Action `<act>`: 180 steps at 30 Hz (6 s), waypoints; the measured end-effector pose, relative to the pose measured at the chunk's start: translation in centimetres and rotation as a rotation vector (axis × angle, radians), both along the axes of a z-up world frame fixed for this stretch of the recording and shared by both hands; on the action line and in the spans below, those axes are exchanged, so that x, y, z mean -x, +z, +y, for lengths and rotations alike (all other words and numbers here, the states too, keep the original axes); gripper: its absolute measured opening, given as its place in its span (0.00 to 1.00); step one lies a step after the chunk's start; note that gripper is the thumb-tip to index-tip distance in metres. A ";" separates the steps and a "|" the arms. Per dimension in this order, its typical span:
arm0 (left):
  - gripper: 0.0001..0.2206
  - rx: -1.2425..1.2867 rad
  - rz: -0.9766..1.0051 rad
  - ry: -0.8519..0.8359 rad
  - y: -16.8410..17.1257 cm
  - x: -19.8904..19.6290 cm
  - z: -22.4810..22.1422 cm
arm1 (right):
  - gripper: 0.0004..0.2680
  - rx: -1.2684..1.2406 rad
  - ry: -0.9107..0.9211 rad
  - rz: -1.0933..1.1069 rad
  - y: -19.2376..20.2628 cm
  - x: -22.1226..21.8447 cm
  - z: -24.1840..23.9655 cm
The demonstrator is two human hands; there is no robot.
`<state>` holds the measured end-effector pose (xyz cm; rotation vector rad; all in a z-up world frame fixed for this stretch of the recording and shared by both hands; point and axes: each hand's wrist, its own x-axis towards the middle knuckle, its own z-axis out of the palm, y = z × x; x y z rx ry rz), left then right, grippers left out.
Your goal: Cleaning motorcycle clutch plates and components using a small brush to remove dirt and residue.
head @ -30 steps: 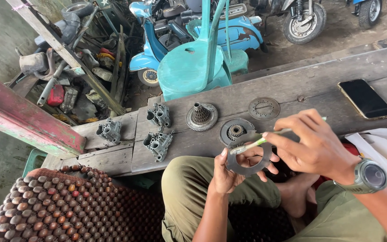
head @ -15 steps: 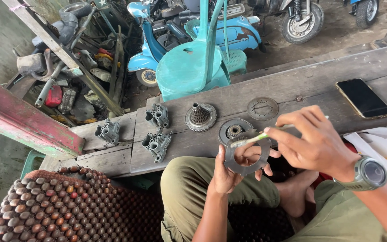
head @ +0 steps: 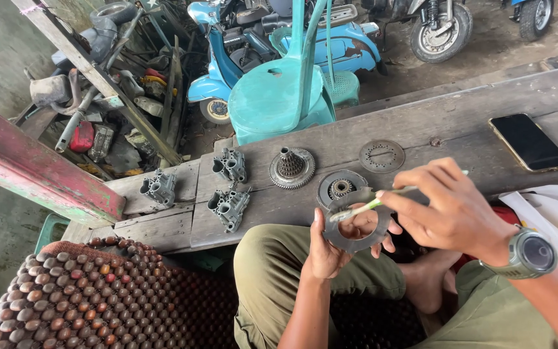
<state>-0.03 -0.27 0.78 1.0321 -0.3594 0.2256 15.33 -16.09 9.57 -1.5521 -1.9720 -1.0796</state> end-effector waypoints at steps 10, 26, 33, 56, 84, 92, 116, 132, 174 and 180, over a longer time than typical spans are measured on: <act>0.49 -0.002 0.031 -0.071 -0.4 0.0 0.2 | 0.11 -0.017 0.010 -0.011 -0.7 0.0 0.1; 0.50 0.004 0.009 0.004 -0.2 0.0 0.1 | 0.10 -0.043 -0.072 0.046 -0.8 -0.7 -0.4; 0.50 -0.010 -0.029 0.001 -1.2 0.2 0.4 | 0.10 0.009 -0.010 0.000 -0.6 0.1 -0.1; 0.39 0.000 0.001 0.005 0.5 0.5 0.0 | 0.11 -0.045 -0.091 0.028 -0.7 -0.9 -0.6; 0.43 0.048 -0.033 0.003 0.3 0.3 -0.5 | 0.11 -0.009 -0.013 -0.028 -0.8 0.3 -0.1; 0.47 0.021 0.072 -0.039 1.6 3.2 -1.2 | 0.11 -0.019 0.032 0.034 -0.1 1.2 0.0; 0.51 0.142 0.175 -0.091 1.5 11.6 6.2 | 0.16 0.030 -0.152 0.143 -1.5 9.7 7.0; 0.45 0.284 0.036 -0.062 -1.5 14.0 7.2 | 0.18 0.045 -0.220 0.082 -1.8 14.5 8.7; 0.39 0.258 0.119 -0.122 5.0 3.3 1.7 | 0.12 -0.211 -0.146 0.276 -1.5 3.3 2.0; 0.37 0.490 0.019 -0.255 3.2 3.1 1.4 | 0.10 -0.229 0.000 0.376 -2.5 4.0 1.6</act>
